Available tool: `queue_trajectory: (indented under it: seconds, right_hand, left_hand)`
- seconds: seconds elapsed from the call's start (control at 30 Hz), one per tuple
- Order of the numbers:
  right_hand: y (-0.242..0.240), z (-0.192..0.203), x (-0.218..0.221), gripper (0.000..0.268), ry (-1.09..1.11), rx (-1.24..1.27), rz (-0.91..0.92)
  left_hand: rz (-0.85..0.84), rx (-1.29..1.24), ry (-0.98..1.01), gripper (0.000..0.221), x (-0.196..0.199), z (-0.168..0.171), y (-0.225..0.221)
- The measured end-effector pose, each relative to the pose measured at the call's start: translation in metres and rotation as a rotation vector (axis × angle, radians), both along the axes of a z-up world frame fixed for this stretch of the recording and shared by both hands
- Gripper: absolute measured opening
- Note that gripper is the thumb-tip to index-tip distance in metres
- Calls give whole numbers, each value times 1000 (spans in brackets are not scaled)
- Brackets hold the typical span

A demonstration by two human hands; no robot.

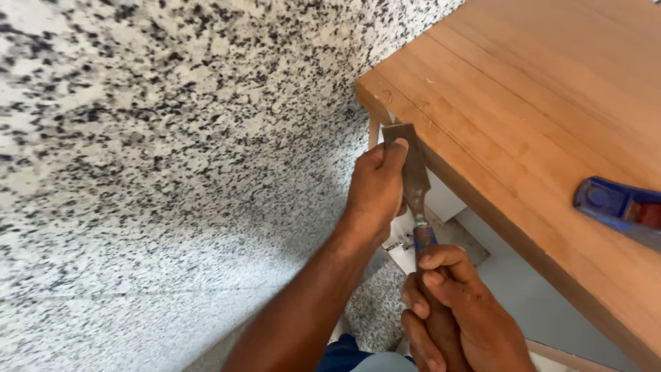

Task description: The person uses a metal scraper to remove material from the edge of a wooden counter, then switches to a hand plane to smooth the surface. The person works along the length of the counter, removing wood shavings and refining the edge.

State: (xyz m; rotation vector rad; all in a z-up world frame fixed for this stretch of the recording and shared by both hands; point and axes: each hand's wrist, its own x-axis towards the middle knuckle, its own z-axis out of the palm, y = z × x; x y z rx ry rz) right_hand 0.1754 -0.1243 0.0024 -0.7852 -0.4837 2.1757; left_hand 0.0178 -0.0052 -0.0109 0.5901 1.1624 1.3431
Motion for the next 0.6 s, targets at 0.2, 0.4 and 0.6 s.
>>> queue_trajectory:
  seconds: [0.2, 0.4, 0.6]
  right_hand:
    - [6, 7, 1, 11, 7, 58, 18]
    - [8, 15, -3, 14, -81, 78, -8]
    - [12, 18, -3, 13, 25, 189, 56]
  left_hand:
    - [41, 63, 45, 37, 5, -3, 9]
    - [65, 97, 85, 36, 3, -1, 14]
    - [55, 34, 63, 33, 2, 2, 12]
